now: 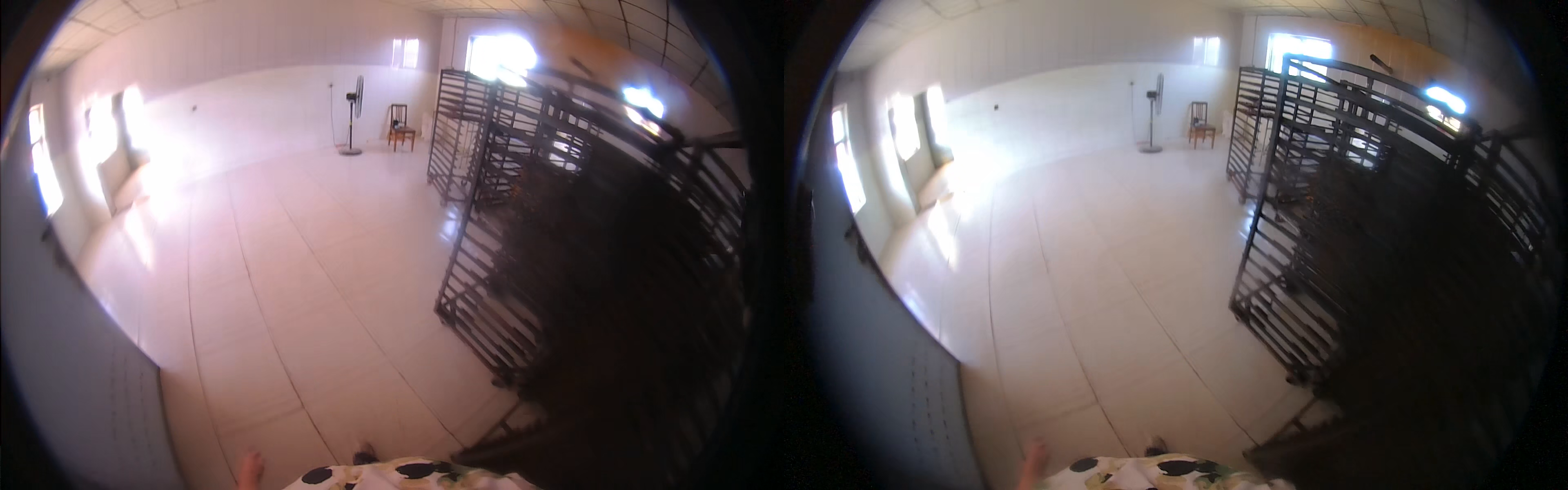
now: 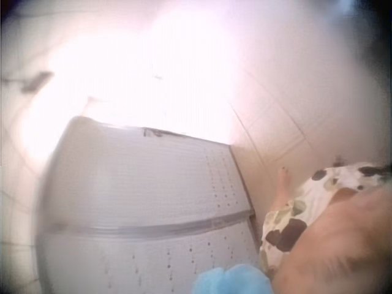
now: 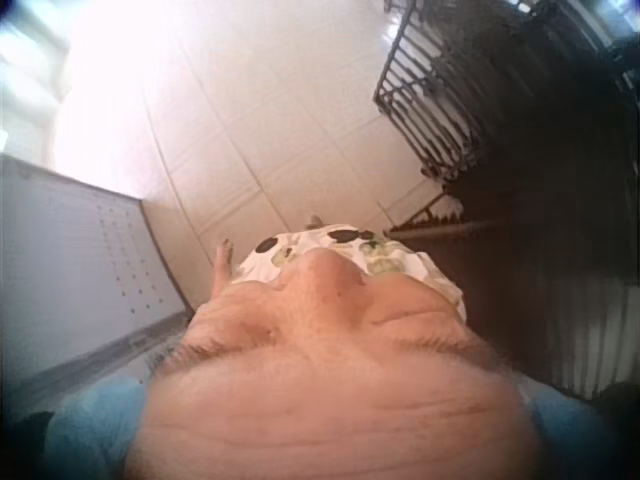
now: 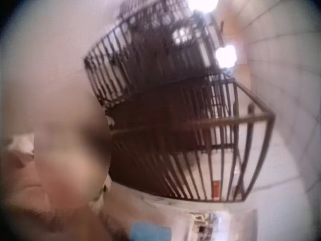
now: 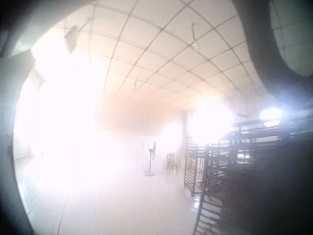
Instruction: The person scoops a crumbly mixture from a large bin into a metal tray and presses it down. They then use a bench scraper to cut and portion a large mass of dough on a table. The person returns to the bin to scoop more mixture into the tray and presses it down again before walking away from the workstation.
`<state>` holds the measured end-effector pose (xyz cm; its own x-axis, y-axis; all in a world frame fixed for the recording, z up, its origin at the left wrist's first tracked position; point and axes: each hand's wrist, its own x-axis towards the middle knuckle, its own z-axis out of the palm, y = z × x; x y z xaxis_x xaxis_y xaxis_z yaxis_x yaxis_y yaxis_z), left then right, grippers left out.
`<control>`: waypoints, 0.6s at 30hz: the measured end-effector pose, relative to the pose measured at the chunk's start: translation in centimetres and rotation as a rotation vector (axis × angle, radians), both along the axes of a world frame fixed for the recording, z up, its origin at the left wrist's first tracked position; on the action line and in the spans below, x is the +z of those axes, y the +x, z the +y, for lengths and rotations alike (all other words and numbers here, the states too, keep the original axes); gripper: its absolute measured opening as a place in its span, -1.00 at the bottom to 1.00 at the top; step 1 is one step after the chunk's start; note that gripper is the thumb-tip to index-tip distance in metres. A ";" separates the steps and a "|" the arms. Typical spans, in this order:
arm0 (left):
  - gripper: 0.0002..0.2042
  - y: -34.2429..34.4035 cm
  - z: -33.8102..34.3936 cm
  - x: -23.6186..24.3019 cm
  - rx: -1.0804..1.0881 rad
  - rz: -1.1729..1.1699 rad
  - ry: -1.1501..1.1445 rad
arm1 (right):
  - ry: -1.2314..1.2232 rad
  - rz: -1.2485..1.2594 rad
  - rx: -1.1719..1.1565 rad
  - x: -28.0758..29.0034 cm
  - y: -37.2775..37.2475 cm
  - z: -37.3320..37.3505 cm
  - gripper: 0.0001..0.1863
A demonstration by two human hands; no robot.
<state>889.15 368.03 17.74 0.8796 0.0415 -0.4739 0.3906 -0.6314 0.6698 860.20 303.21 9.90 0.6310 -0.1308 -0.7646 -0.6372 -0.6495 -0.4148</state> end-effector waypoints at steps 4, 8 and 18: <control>-0.64 10.0 -4.5 0.4 -0.141 0.122 0.100 | -0.006 -0.164 -0.033 -1.4 14.1 -3.7 -0.76; -0.62 19.2 -9.5 1.8 -0.096 0.229 0.086 | 0.015 -0.664 -0.146 -0.7 33.2 -6.4 -0.74; -0.57 50.2 -14.9 1.6 -0.055 0.259 0.136 | -0.094 -0.386 -0.374 1.4 70.8 -11.0 -0.59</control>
<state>939.38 353.15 19.37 0.7327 0.0760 -0.6763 0.5005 -0.7334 0.4599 931.04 292.17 11.31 0.7608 -0.4571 -0.4607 -0.6449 -0.4530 -0.6156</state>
